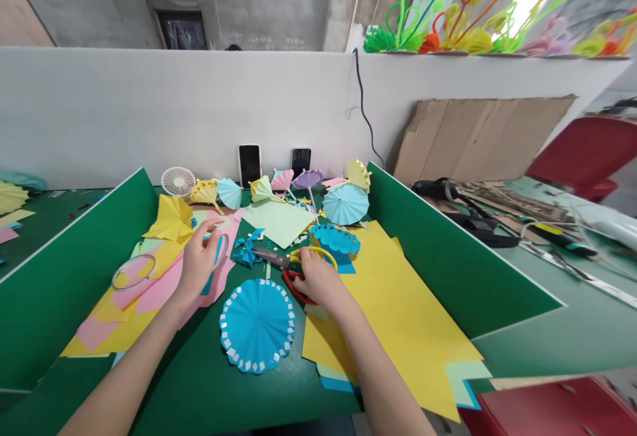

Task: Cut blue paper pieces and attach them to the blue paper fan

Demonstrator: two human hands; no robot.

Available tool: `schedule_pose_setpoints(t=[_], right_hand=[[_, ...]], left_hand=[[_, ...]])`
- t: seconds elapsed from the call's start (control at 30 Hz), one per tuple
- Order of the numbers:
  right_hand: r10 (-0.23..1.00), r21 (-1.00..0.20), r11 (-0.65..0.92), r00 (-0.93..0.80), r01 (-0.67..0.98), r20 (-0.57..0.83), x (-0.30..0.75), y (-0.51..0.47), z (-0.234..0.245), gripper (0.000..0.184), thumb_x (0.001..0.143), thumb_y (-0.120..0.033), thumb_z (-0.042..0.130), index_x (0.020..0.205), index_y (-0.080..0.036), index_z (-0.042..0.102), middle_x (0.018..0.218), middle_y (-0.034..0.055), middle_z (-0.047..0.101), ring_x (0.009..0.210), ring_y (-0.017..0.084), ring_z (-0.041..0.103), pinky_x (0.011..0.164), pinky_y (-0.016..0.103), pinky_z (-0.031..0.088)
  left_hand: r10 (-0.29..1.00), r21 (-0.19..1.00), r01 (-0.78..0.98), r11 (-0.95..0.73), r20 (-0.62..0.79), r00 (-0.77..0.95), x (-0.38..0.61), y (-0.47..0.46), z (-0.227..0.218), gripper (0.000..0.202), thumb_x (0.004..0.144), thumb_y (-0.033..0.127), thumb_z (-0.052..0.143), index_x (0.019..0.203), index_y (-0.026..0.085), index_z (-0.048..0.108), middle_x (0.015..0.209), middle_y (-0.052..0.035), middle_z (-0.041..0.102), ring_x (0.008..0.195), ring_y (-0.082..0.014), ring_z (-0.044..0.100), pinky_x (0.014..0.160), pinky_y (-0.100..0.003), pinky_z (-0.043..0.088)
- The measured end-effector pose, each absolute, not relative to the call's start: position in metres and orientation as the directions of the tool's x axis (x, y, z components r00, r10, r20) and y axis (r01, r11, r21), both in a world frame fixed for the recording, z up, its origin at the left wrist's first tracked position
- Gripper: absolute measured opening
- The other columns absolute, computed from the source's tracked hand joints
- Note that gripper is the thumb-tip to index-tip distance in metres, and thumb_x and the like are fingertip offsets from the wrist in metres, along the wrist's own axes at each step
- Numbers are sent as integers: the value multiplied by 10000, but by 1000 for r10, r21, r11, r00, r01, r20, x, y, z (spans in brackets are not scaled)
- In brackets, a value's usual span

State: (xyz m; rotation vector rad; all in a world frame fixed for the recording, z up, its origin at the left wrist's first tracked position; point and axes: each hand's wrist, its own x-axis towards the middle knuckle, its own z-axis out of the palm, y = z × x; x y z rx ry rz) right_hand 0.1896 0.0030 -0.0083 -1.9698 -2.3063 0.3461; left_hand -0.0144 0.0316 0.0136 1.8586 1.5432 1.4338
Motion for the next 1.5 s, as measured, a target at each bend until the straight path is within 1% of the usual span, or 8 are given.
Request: schedule_pose_setpoints(t=[0.17,0.27,0.33,0.5,0.6,0.77,1.03,1.5], right_hand=[[983,-153,155,-137,976,125,185,3,-9,263,744,-289,474,937,-112,445,844,131,592,822,233,553,600,256,350],[972,-173,131,-93,976,216,189,7,-12,365,708,-370,528,943,-102,448,861,159,580,836,269,546,644,298,373],[968,-274,129,-61,953,244,193,10,-13,451,659,-420,571,949,-101,436,887,169,567,860,285,534,660,316,384],[997,-622,66,-30,780,68,195,10,-12,532,666,-472,525,1029,-133,335,806,84,550,715,211,539,561,277,392],[992,-691,43,-111,722,-54,191,5,-9,510,658,-485,521,1004,-167,326,683,2,493,587,157,483,519,256,365],[959,-785,123,-277,607,-64,187,0,-6,487,624,-470,556,952,-175,349,655,-41,395,557,102,377,499,223,325],[924,-831,62,-347,552,-161,185,-2,-1,512,592,-463,585,945,-176,349,615,-73,338,526,73,295,469,204,262],[907,-893,145,-418,426,-52,185,-3,-2,337,635,-443,553,780,-174,410,642,-57,362,537,67,303,481,204,254]], left_hand=[[851,578,666,-471,496,171,-9,32,1,249,799,183,366,974,171,543,934,-72,589,855,-154,537,735,-263,418],[861,579,680,-451,482,161,-9,33,-2,270,803,175,354,991,168,548,927,-74,585,827,-152,539,712,-260,421],[870,619,655,-433,478,122,-10,33,-1,270,797,171,367,990,159,556,929,-72,580,825,-143,532,721,-252,416],[951,819,498,-283,306,37,-10,34,5,449,782,200,399,1229,195,366,791,-12,543,557,-69,463,535,-188,394],[969,897,381,-225,247,-8,-8,32,10,568,765,213,429,1296,217,227,759,10,510,511,-51,425,483,-165,367],[977,936,292,-194,212,-31,-6,27,16,625,759,258,453,1314,217,168,735,10,514,535,-62,445,462,-159,353],[968,943,221,-249,248,29,-3,23,18,609,750,204,430,1305,216,179,744,12,529,639,-78,485,560,-180,370],[967,955,165,-248,235,95,-3,21,25,576,719,170,436,1266,205,258,718,5,549,671,-96,530,581,-200,405]])
